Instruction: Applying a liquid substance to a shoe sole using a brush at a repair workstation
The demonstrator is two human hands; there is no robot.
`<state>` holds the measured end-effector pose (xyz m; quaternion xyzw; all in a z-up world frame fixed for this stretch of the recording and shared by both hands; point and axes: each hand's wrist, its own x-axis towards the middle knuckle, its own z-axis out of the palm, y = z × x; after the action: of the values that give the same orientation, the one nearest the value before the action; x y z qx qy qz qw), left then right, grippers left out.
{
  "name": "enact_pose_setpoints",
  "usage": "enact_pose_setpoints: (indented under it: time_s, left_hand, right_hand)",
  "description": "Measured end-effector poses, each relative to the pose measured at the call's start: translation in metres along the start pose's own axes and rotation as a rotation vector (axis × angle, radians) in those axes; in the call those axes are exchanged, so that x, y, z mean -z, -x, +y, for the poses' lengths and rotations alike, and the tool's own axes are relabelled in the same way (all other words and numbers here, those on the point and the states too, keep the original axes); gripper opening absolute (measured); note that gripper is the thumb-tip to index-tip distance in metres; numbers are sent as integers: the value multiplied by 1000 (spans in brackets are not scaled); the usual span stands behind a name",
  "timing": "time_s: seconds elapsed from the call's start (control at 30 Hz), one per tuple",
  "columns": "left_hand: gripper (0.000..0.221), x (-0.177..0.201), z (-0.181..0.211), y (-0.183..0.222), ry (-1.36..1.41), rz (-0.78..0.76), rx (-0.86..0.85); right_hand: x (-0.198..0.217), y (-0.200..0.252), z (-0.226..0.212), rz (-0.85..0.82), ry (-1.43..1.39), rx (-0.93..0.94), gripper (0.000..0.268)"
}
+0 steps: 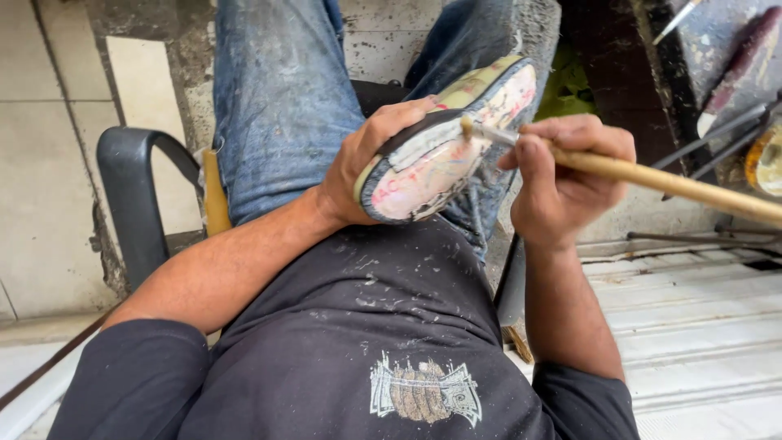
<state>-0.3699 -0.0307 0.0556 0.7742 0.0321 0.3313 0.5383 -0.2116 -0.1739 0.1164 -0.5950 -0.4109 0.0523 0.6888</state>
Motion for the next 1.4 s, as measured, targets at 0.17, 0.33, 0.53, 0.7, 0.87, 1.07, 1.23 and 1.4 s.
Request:
enact_pose_setpoints:
  time_s: [0.17, 0.33, 0.53, 0.7, 0.87, 1.07, 1.23, 1.4]
  left_hand:
    - [69, 1, -2, 1, 10, 6, -4]
    - [63, 5, 5, -2, -12, -25, 118]
    - [80, 3, -10, 5, 13, -29, 72]
    - [78, 3, -5, -2, -51, -89, 243]
    - [86, 5, -5, 4, 6, -57, 107]
    - [85, 3, -7, 4, -15, -40, 124]
    - [74, 2, -5, 2, 23, -29, 78]
    - [76, 1, -12, 2, 23, -27, 37]
  right_hand:
    - [22, -10, 30, 69, 45, -78, 25]
    - [36, -30, 56, 116, 18, -97, 26]
    - [54, -35, 64, 61, -4, -66, 27]
    - [60, -34, 61, -38, -70, -89, 26]
    - [46, -24, 47, -167, -115, -70, 28]
    - [37, -15, 37, -186, -246, -134, 24]
    - [33, -17, 27, -215, -216, -155, 27]
    - [36, -23, 32, -282, -162, -90, 30]
